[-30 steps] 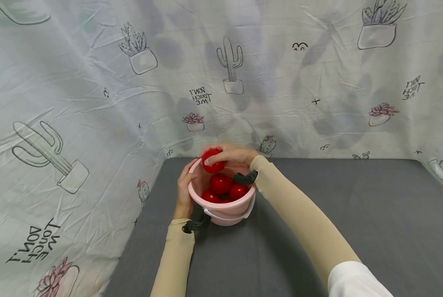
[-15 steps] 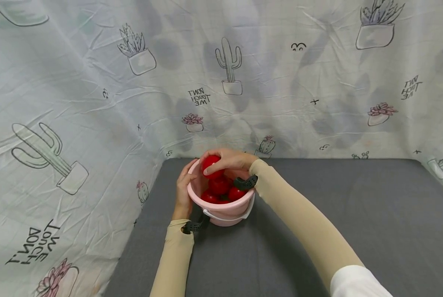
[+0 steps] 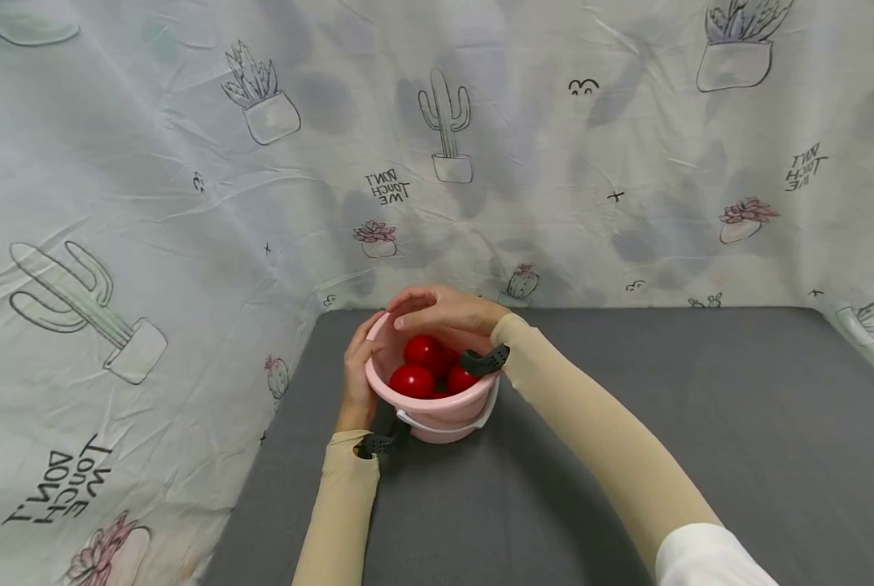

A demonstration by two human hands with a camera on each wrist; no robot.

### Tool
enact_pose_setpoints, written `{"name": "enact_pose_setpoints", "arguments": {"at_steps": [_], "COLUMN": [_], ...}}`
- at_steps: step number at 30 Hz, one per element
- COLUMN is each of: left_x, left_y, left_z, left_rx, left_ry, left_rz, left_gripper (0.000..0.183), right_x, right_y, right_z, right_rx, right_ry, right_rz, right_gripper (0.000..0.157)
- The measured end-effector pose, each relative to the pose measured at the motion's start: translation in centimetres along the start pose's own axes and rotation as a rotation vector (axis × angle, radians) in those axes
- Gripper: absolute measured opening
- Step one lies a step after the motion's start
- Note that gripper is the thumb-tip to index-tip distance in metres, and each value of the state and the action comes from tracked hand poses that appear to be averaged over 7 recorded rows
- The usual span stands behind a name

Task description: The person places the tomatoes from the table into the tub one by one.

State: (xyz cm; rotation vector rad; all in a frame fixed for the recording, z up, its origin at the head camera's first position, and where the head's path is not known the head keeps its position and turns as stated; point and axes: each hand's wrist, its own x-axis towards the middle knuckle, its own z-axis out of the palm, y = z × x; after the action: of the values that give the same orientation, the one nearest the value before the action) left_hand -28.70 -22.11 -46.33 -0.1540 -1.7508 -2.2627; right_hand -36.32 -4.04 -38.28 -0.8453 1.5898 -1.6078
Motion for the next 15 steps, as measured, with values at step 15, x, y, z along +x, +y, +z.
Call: {"name": "enact_pose_setpoints", "arguments": {"at_steps": [15], "left_x": [2.1], "left_y": [4.5], "left_z": [-5.0], "left_rx": [0.179], "left_ry": [0.067], "left_rz": [-0.019], "left_gripper": [0.054], "right_x": [-5.6], "right_y": [-2.1], "right_z": [-6.8], "right_rx": [0.116], "right_ry": [0.153], "right_rz": [-0.297], "right_gripper": [0.065]}}
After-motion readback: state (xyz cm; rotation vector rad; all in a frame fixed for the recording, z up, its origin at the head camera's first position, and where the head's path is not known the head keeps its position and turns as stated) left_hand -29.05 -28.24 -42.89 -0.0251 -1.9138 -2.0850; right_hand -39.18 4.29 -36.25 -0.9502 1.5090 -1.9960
